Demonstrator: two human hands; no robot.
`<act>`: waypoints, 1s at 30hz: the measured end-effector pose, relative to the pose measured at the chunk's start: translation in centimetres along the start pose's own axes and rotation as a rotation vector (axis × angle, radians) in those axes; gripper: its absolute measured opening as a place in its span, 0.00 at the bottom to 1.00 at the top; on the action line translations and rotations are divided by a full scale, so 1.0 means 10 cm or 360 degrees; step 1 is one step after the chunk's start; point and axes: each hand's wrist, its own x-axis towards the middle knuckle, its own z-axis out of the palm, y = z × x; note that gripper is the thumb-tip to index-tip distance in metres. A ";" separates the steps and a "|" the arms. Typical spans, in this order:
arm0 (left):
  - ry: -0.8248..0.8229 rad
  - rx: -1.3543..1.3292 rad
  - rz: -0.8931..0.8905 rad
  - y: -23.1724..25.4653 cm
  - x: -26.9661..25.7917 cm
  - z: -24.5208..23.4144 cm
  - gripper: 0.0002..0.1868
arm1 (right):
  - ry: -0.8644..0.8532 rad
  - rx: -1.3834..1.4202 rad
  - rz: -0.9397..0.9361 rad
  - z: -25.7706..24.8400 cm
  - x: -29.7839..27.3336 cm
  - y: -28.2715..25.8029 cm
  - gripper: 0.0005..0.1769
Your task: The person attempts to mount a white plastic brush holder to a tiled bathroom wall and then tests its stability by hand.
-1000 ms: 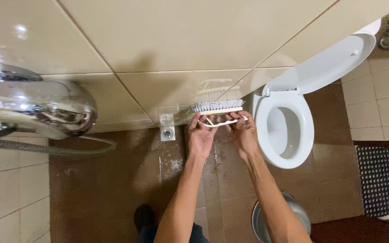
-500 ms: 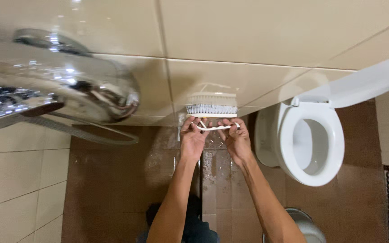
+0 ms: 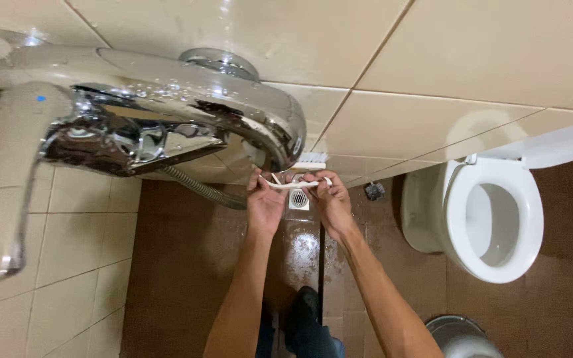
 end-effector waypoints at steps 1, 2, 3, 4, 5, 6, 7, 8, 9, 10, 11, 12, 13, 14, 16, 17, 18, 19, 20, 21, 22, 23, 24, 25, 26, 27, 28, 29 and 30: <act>0.0019 -0.0027 -0.0007 0.06 -0.01 0.06 0.19 | 0.0004 0.0025 -0.0005 0.08 -0.01 -0.02 0.07; 0.0037 -0.0053 -0.0015 0.10 -0.03 0.12 0.17 | 0.0008 0.0050 -0.0009 0.14 -0.03 -0.04 0.07; 0.0062 -0.0079 -0.0026 0.12 -0.07 0.17 0.15 | 0.0018 0.0076 -0.0012 0.19 -0.06 -0.06 0.06; 0.0008 -0.0060 -0.0060 0.13 -0.07 0.23 0.17 | 0.0026 0.0043 -0.0044 0.21 -0.07 -0.11 0.07; -0.0039 -0.0047 -0.0095 0.10 -0.08 0.29 0.18 | 0.0040 0.0005 -0.0071 0.18 -0.10 -0.19 0.07; -0.0085 -0.0034 -0.0130 0.05 -0.12 0.34 0.20 | 0.0053 -0.0033 -0.0097 0.16 -0.15 -0.26 0.07; -0.0054 -0.0046 -0.0144 -0.01 -0.13 0.41 0.20 | 0.0040 0.0035 -0.0125 0.16 -0.18 -0.33 0.07; -0.0022 -0.0057 -0.0159 -0.10 -0.17 0.47 0.21 | 0.0026 0.0103 -0.0154 0.15 -0.22 -0.41 0.07; 0.0013 -0.0063 -0.0178 -0.19 -0.22 0.52 0.21 | 0.0016 0.0176 -0.0181 0.13 -0.26 -0.48 0.06; 0.0007 -0.0080 -0.0200 -0.28 -0.27 0.55 0.22 | 0.0045 0.0189 -0.0207 0.08 -0.29 -0.58 0.07; 0.0004 -0.0102 -0.0223 -0.39 -0.31 0.59 0.22 | 0.0076 0.0197 -0.0230 0.01 -0.31 -0.69 0.08; 0.0001 -0.0124 -0.0246 -0.50 -0.34 0.62 0.22 | 0.0108 0.0205 -0.0254 -0.05 -0.33 -0.79 0.09; 0.0020 -0.0138 -0.0255 -0.63 -0.35 0.65 0.19 | 0.0149 0.0179 -0.0255 -0.11 -0.35 -0.87 0.09; 0.0039 -0.0152 -0.0264 -0.76 -0.36 0.69 0.15 | 0.0190 0.0152 -0.0256 -0.18 -0.37 -0.95 0.09; 0.0127 -0.0120 -0.0287 -0.90 -0.39 0.72 0.14 | 0.0257 0.0099 -0.0260 -0.29 -0.44 -1.02 0.09; 0.0176 -0.0083 -0.0306 -0.98 -0.34 0.75 0.17 | 0.0277 0.0062 -0.0283 -0.36 -0.44 -1.06 0.09; 0.0224 -0.0045 -0.0326 -1.07 -0.30 0.77 0.19 | 0.0297 0.0026 -0.0306 -0.43 -0.45 -1.11 0.10; 0.0141 -0.0043 -0.0320 -1.14 -0.29 0.77 0.16 | 0.0311 0.0051 -0.0304 -0.51 -0.46 -1.13 0.09; 0.0058 -0.0041 -0.0314 -1.22 -0.27 0.76 0.13 | 0.0324 0.0075 -0.0304 -0.58 -0.48 -1.15 0.09; -0.0032 -0.0040 -0.0309 -1.31 -0.23 0.76 0.11 | 0.0334 0.0100 -0.0309 -0.67 -0.47 -1.19 0.09; -0.0023 -0.0034 -0.0322 -1.40 -0.20 0.76 0.10 | 0.0329 0.0064 -0.0331 -0.76 -0.44 -1.24 0.09; 0.0000 -0.0027 -0.0335 -1.50 -0.22 0.75 0.10 | 0.0331 0.0029 -0.0341 -0.86 -0.44 -1.28 0.09; 0.0023 -0.0021 -0.0348 -1.59 -0.23 0.73 0.09 | 0.0334 -0.0007 -0.0350 -0.96 -0.46 -1.31 0.09; 0.0062 -0.0006 -0.0359 -1.69 -0.27 0.73 0.09 | 0.0370 -0.0031 -0.0347 -1.05 -0.49 -1.35 0.10; 0.0102 0.0008 -0.0369 -1.81 -0.31 0.73 0.08 | 0.0405 -0.0055 -0.0344 -1.14 -0.53 -1.40 0.10; 0.0127 0.0021 -0.0371 -1.92 -0.30 0.75 0.08 | 0.0426 -0.0081 -0.0349 -1.22 -0.52 -1.48 0.10; 0.0118 0.0023 -0.0389 -2.04 -0.27 0.77 0.10 | 0.0440 -0.0080 -0.0337 -1.30 -0.51 -1.57 0.10; 0.0122 0.0026 -0.0414 -2.16 -0.27 0.76 0.12 | 0.0465 -0.0078 -0.0317 -1.41 -0.55 -1.64 0.10; 0.0126 0.0029 -0.0440 -2.27 -0.29 0.74 0.13 | 0.0491 -0.0076 -0.0297 -1.51 -0.58 -1.69 0.10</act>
